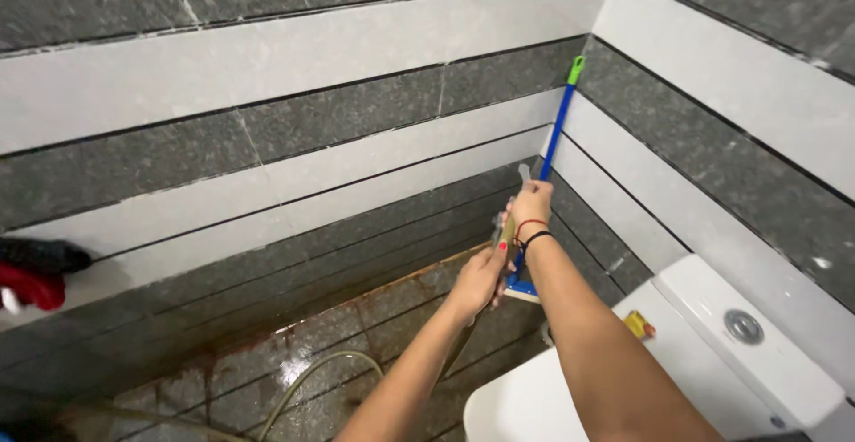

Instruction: The person cleans a bathroom floor by rinsing it with water from a hose, using a squeegee to direct the water into a drain, and wiping parts of the floor and nearby items with a cloth.

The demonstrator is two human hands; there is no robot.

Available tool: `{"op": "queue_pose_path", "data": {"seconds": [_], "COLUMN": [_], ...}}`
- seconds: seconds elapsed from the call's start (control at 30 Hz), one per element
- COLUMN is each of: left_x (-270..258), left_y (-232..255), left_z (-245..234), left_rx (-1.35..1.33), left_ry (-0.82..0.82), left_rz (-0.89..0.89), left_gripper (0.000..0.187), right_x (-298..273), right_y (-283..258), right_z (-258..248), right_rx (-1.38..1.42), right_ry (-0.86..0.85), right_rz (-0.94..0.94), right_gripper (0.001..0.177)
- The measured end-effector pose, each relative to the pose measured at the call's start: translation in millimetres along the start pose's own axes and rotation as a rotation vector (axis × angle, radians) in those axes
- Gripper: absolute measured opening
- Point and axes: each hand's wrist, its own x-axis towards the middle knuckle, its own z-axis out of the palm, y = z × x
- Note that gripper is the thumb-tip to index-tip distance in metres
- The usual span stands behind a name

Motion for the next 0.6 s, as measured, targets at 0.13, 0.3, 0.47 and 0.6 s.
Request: {"op": "queue_pose_path", "data": {"seconds": [0.13,0.3,0.47,0.6], "left_x": [10,-25,-38,-60], "left_y": [-29,-92,-81,-54], "left_z": [2,-14,-13,8], "left_rx": [-0.028,0.434,0.939,0.973], "left_ry": [-0.157,-0.144,0.160,0.183], "left_rz": [0.076,-0.311,-0.326,-0.424], "left_gripper": [0.046,0.082,0.096,0.101], "right_x": [43,118,170,169], "right_y": [24,63,120,157], "right_z": [-19,-62,-68,-59], "right_rx": [0.008,-0.038,-0.004,0.074], "right_ry": [-0.043,-0.048,-0.107,-0.305], "right_rz": [0.146,0.253,0.366,0.621], "right_gripper": [0.021,0.019,0.025,0.016]}}
